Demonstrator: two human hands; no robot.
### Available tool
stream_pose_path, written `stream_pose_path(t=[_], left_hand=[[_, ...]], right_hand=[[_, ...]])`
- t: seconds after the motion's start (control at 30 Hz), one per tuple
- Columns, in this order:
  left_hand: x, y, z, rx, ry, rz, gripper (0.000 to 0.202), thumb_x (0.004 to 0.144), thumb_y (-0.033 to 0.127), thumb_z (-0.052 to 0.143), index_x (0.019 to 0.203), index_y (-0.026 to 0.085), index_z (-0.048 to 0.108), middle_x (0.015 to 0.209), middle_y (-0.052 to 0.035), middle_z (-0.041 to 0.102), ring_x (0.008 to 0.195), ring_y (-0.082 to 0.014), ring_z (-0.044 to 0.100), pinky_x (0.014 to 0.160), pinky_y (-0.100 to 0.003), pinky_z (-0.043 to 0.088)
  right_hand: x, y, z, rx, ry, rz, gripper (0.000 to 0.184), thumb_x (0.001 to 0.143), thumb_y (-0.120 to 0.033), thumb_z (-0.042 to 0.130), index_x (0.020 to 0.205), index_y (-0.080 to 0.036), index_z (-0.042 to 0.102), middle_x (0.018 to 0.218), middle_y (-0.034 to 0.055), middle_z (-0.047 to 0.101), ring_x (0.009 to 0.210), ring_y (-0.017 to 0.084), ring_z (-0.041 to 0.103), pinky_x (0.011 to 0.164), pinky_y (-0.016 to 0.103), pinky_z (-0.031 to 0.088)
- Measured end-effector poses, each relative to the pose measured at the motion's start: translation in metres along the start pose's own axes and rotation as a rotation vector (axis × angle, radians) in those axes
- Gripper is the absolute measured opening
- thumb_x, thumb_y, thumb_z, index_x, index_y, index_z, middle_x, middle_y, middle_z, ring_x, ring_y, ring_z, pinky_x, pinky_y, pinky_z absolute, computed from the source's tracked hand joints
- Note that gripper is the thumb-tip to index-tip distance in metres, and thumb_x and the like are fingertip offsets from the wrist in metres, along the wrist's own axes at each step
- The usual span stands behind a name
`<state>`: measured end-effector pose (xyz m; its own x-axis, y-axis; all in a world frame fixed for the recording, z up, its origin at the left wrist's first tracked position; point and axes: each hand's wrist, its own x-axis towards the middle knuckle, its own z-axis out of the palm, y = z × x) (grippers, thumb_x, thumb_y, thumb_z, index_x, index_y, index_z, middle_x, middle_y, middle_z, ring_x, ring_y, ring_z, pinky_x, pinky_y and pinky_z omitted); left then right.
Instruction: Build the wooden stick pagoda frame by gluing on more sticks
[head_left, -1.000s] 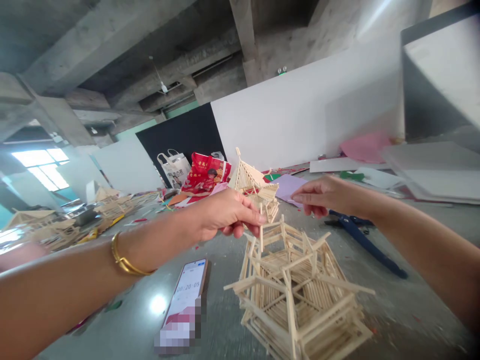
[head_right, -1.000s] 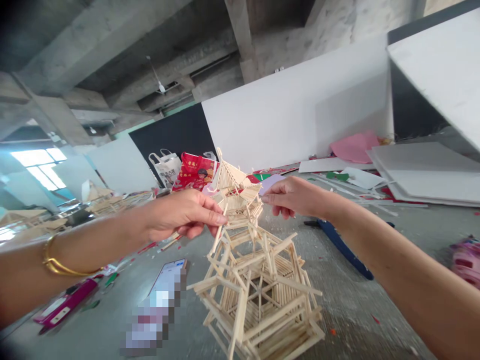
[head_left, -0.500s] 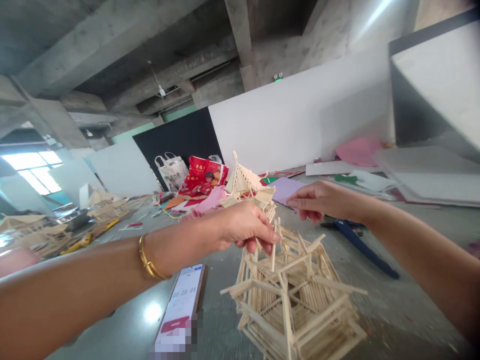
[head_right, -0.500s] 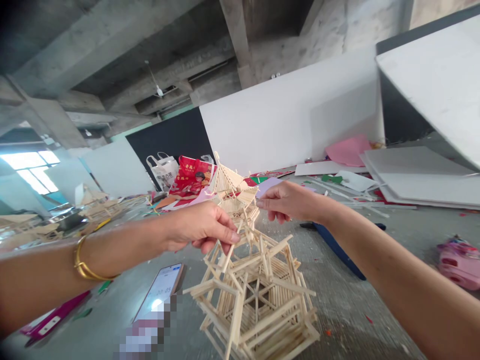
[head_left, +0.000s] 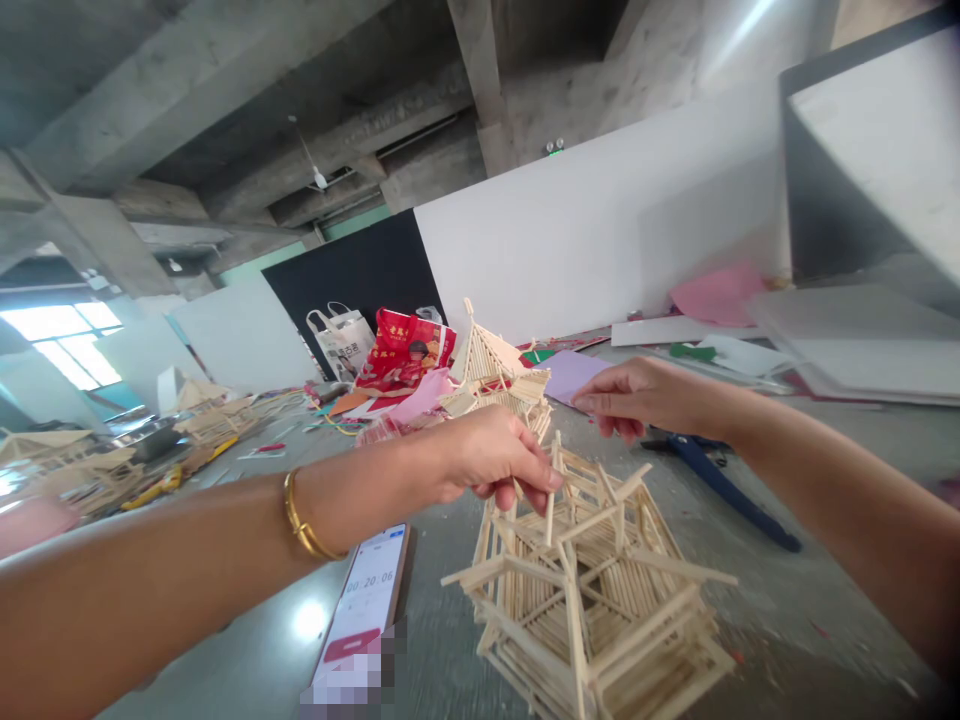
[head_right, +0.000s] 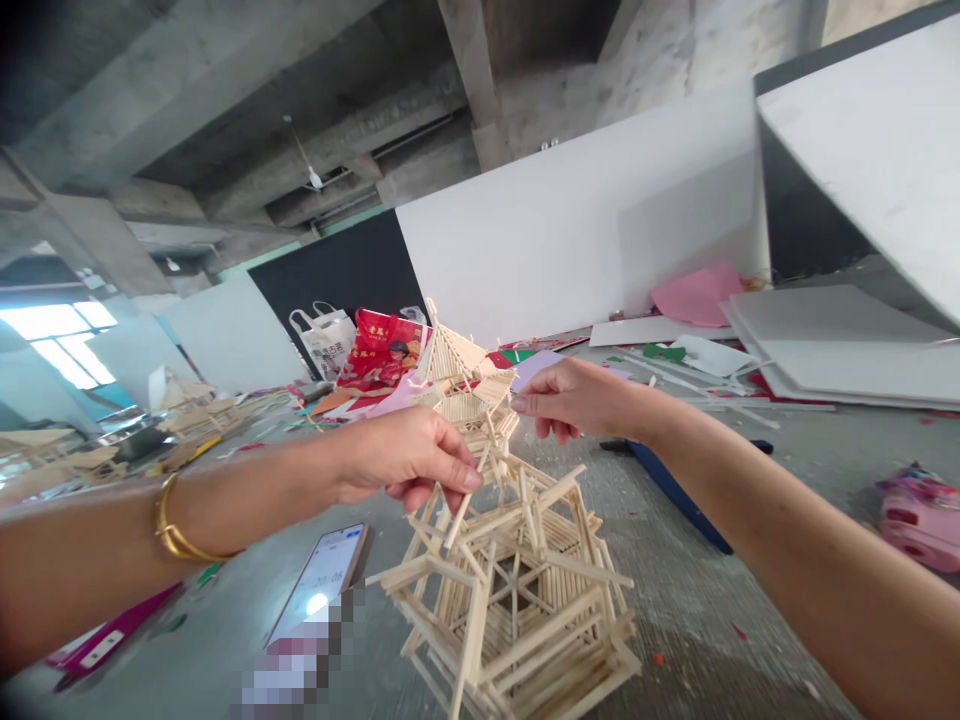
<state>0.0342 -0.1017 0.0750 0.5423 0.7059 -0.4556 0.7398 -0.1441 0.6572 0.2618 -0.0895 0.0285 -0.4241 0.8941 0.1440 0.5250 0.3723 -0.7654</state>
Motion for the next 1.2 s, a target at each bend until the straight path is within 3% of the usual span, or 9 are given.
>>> stream_pose_path(t=[0.47, 0.77, 1.2], left_hand=[[0.000, 0.004, 0.000, -0.024, 0.012, 0.049, 0.018, 0.067, 0.031, 0.066, 0.071, 0.013, 0.066, 0.068, -0.0028, 0.066, 0.040, -0.0030, 0.043, 0.040, -0.023, 0.022], [-0.001, 0.012, 0.002, -0.055, 0.069, -0.008, 0.018, 0.066, 0.028, 0.066, 0.074, 0.011, 0.066, 0.070, -0.0038, 0.067, 0.039, -0.0028, 0.042, 0.041, -0.023, 0.019], [0.004, 0.007, 0.000, 0.003, 0.034, 0.007, 0.018, 0.065, 0.030, 0.066, 0.072, 0.013, 0.066, 0.067, -0.0034, 0.066, 0.039, -0.0035, 0.043, 0.036, -0.021, 0.020]], right_hand=[[-0.001, 0.001, -0.001, -0.006, -0.003, -0.014, 0.041, 0.087, -0.054, 0.050, 0.072, -0.017, 0.059, 0.066, 0.0020, 0.062, 0.052, 0.012, 0.053, 0.049, 0.023, 0.042], [-0.002, -0.006, -0.002, -0.013, -0.003, 0.018, 0.041, 0.085, -0.055, 0.052, 0.069, -0.017, 0.058, 0.066, 0.0022, 0.063, 0.052, 0.012, 0.053, 0.050, 0.024, 0.041], [-0.001, -0.003, -0.001, -0.025, 0.025, 0.004, 0.046, 0.083, -0.061, 0.050, 0.068, -0.018, 0.058, 0.064, 0.0017, 0.062, 0.051, 0.012, 0.052, 0.048, 0.024, 0.041]])
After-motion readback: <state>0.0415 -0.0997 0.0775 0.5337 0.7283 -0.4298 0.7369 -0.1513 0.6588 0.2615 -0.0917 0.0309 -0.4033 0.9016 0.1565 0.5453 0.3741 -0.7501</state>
